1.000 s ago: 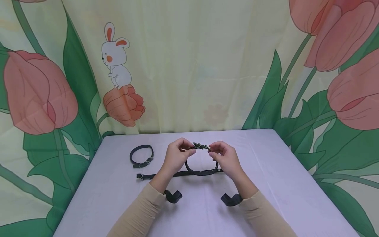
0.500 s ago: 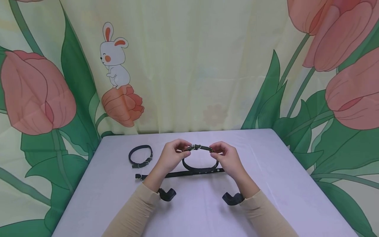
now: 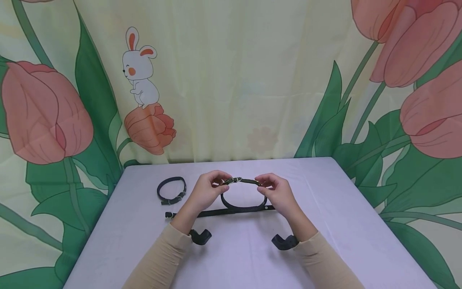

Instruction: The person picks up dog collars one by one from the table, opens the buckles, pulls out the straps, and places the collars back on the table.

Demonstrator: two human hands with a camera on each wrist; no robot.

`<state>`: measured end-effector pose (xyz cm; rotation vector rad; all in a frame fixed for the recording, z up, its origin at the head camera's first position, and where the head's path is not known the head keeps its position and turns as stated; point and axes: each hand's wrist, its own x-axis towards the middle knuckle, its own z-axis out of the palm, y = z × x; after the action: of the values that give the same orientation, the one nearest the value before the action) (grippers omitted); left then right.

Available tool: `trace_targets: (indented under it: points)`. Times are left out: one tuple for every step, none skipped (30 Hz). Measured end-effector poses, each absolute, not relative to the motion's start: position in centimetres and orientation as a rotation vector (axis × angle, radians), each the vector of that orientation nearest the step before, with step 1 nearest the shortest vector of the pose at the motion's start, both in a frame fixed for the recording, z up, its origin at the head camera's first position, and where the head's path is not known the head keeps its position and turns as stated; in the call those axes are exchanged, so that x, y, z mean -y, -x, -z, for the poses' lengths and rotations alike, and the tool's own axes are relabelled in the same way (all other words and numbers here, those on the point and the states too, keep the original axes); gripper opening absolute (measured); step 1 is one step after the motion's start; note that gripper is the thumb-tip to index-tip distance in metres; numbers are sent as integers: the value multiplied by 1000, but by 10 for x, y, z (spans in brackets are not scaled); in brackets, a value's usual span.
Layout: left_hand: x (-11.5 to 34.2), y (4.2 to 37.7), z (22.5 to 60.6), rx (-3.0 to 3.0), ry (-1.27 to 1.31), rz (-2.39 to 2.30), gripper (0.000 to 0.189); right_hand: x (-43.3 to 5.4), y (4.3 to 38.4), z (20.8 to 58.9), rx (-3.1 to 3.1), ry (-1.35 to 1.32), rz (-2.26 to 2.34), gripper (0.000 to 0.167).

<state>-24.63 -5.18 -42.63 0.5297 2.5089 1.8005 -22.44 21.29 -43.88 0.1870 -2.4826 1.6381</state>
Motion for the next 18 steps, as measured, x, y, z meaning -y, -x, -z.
trace_targets:
  points:
    - [53, 246, 426, -2512, -524, -1799, 28, -213, 224, 439, 2488, -189, -1639, 28]
    - [54, 246, 426, -2515, -523, -1799, 29, -213, 224, 438, 2491, -190, -1640, 28]
    - [54, 247, 427, -2518, -522, -1800, 30, -214, 223, 438, 2495, -195, -1638, 29]
    - [55, 247, 427, -2519, -519, -1801, 32, -214, 223, 438, 2495, -195, -1643, 29]
    - [57, 247, 426, -2520, -518, -1802, 34, -215, 223, 438, 2497, -199, -1643, 30]
    - [58, 246, 426, -2521, -516, -1800, 37, -215, 223, 438, 2496, -205, -1646, 31]
    - [59, 246, 425, -2519, -514, -1798, 39, -216, 223, 437, 2493, -210, -1651, 31]
    - [60, 246, 425, -2516, -515, -1794, 41, -217, 223, 438, 2487, -216, -1655, 32]
    - [61, 245, 424, -2512, -514, -1791, 43, -217, 223, 438, 2481, -217, -1662, 33]
    - [62, 245, 424, -2510, -510, -1786, 44, -218, 223, 438, 2473, -219, -1672, 34]
    - [64, 244, 423, -2510, -507, -1778, 45, -218, 223, 439, 2470, -222, -1674, 35]
    - [65, 243, 423, -2511, -502, -1771, 45, -219, 223, 439, 2465, -225, -1680, 36]
    - [67, 243, 423, -2515, -499, -1766, 45, -219, 223, 440, 2463, -226, -1683, 36]
    - [68, 242, 422, -2519, -493, -1761, 44, -220, 223, 440, 2462, -225, -1683, 36]
    - [70, 242, 422, -2520, -487, -1760, 44, -221, 223, 440, 2462, -224, -1684, 36]
    - [71, 241, 422, -2525, -481, -1758, 43, -221, 223, 441, 2460, -220, -1688, 36]
    - [73, 241, 422, -2530, -475, -1757, 42, -222, 222, 441, 2461, -215, -1688, 35]
    - [74, 241, 422, -2531, -467, -1759, 41, -222, 222, 441, 2458, -211, -1696, 34]
